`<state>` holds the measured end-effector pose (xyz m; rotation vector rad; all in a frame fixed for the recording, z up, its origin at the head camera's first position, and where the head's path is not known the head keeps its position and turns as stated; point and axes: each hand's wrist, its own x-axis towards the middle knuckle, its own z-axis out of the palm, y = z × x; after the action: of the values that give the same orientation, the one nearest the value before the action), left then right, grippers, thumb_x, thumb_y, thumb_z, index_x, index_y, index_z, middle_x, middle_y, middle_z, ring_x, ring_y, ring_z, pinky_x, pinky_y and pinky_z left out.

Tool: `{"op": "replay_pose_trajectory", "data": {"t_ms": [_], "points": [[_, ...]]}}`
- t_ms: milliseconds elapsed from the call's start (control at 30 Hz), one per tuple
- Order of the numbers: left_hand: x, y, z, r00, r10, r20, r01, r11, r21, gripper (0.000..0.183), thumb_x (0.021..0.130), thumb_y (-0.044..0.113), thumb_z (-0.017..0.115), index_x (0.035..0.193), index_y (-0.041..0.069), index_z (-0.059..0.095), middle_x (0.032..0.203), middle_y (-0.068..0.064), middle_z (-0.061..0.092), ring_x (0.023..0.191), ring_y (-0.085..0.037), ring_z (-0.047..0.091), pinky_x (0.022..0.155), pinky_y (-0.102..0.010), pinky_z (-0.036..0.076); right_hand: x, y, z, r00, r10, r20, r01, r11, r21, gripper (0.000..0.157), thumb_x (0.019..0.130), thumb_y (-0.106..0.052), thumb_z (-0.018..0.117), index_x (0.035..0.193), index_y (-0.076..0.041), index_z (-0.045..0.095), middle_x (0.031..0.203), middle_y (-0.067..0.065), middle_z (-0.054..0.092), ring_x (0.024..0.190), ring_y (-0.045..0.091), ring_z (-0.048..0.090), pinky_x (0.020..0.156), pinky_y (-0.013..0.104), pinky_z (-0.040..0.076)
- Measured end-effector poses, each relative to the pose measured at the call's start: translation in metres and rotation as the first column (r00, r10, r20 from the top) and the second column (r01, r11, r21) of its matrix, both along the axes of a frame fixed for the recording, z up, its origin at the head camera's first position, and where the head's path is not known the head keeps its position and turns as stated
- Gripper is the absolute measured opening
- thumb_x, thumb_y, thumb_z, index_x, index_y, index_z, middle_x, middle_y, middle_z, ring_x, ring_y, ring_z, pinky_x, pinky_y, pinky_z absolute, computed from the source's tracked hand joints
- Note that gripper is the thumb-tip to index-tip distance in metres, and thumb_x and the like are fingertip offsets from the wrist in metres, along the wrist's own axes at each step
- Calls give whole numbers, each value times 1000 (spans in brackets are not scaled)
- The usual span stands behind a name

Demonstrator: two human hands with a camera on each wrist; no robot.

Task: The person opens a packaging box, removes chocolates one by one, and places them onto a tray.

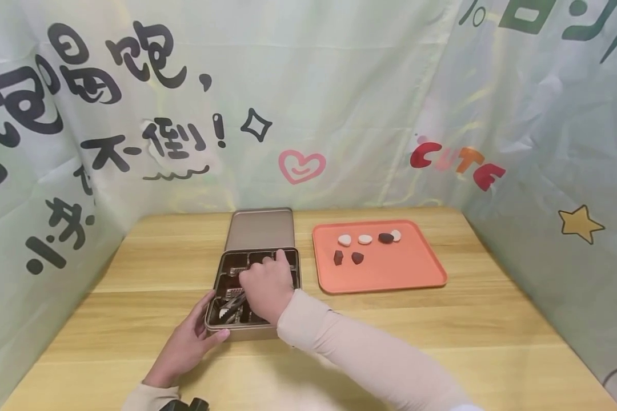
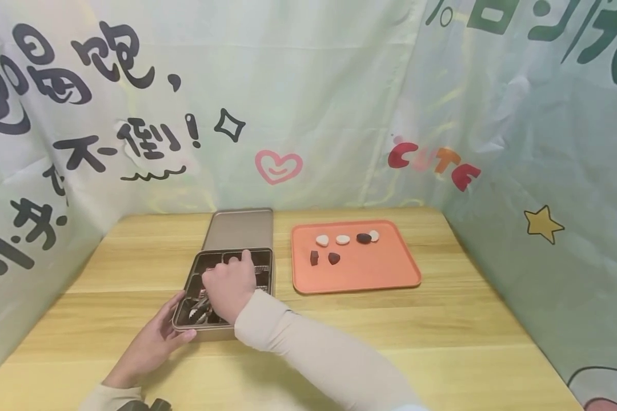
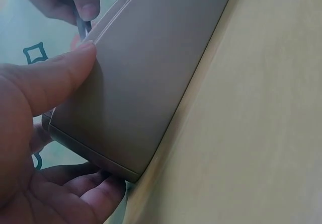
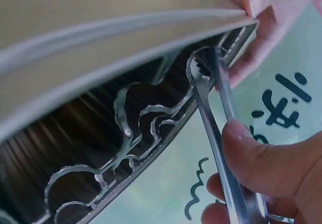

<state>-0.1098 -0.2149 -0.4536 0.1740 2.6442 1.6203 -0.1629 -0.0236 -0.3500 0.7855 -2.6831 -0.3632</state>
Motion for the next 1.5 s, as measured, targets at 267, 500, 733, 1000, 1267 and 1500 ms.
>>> {"op": "replay_pose_trajectory", "data": {"t_ms": [267, 500, 733, 1000, 1267, 1500], "points": [[0, -2, 2, 1000, 7, 16, -7, 1000, 1, 93, 82, 25, 78, 155, 15, 22, 150, -27, 31, 132, -38, 40, 104, -39, 38, -3, 16, 1, 996, -45, 74, 55, 990, -132, 24, 74, -50, 78, 72, -28, 69, 68, -10, 64, 58, 12, 56, 67, 37, 45], [0, -1, 1, 999, 12, 36, -12, 1000, 20, 95, 81, 25, 79, 155, 15, 20, 150, -28, 30, 133, -39, 39, 105, -38, 38, -6, 31, -9, 989, -44, 140, 80, 961, -265, 29, 73, -46, 81, 60, -28, 63, 57, -12, 59, 52, 10, 55, 47, 30, 44], [2, 0, 2, 999, 23, 40, -22, 1000, -14, 94, 81, 26, 79, 155, 16, 21, 149, -29, 29, 132, -40, 40, 104, -40, 38, -1, 43, -13, 982, -14, 190, 80, 935, -344, 25, 74, -36, 84, 61, -26, 64, 58, -12, 59, 55, 11, 55, 50, 31, 42], [2, -1, 2, 1000, 15, 22, -15, 1000, 0, 94, 81, 24, 78, 155, 14, 21, 149, -28, 30, 132, -39, 41, 104, -39, 38, 3, 57, -15, 955, -19, 297, 163, 868, -469, 8, 78, -22, 81, 83, -21, 75, 75, -9, 68, 73, 14, 63, 59, 35, 43], [3, 0, 2, 1000, 15, 10, -15, 1000, -17, 94, 81, 25, 78, 155, 14, 20, 150, -27, 28, 131, -39, 42, 104, -38, 39, 7, 79, -18, 954, -20, 299, 193, 804, -563, 15, 82, -23, 78, 96, -19, 77, 92, -5, 73, 84, 22, 68, 64, 39, 52], [2, 1, 1, 1000, 19, 0, -19, 1000, -8, 94, 81, 24, 78, 155, 13, 21, 149, -28, 31, 131, -39, 42, 104, -39, 39, 5, 97, -19, 951, -79, 300, 249, 772, -585, 11, 81, -23, 79, 91, -21, 76, 84, -7, 71, 72, 16, 64, 58, 32, 48]]}}
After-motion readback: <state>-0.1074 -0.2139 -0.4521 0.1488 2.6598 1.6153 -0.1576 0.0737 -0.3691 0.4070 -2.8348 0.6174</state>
